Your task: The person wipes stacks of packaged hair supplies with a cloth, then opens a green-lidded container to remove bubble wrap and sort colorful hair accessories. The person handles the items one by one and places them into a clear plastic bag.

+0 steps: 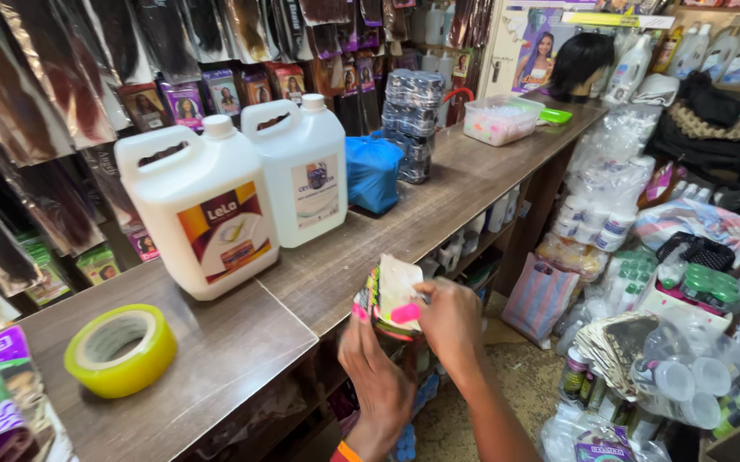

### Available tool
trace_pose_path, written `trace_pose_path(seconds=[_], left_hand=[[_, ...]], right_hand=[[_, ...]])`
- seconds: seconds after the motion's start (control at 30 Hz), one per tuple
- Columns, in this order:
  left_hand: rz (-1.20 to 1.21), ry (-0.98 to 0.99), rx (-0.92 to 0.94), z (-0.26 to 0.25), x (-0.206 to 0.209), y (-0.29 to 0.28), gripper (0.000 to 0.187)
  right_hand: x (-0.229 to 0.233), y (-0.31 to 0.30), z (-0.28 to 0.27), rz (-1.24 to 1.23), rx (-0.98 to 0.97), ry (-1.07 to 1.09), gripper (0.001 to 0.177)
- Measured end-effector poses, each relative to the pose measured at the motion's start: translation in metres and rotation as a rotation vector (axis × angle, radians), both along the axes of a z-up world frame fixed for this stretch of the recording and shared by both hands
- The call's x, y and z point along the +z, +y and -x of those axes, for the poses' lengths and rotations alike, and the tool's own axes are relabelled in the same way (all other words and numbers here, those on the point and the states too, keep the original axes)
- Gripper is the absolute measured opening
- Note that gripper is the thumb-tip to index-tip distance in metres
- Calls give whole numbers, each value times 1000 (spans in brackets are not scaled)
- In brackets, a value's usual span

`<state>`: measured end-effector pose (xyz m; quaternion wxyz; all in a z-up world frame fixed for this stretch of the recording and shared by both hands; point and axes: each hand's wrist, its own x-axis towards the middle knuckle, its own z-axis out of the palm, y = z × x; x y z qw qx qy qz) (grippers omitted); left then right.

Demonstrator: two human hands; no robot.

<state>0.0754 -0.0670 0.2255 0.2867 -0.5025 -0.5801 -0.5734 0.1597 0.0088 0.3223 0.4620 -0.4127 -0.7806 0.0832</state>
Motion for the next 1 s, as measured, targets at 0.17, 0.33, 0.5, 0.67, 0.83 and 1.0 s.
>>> trace_pose_path(seconds=[0.17,0.33,0.5,0.67,0.83,1.0], left_hand=[[-46,-96,3,48,41,-1,85],[49,-207,-11,93,54,6,87],[89,-378,-1,116,56,26,87],[159,-632,33,124,61,41,84],[157,-727,17,135,57,51,79],[297,-753,169,154,54,55,101]], right_hand=[[40,-17,41,59,41,68,21],[44,25,74,-387,283,163,15],[26,93,121,407,654,485,20],[24,142,144,680,837,668,21],[43,162,149,707,911,729,18],[50,170,152,742,896,794,16]])
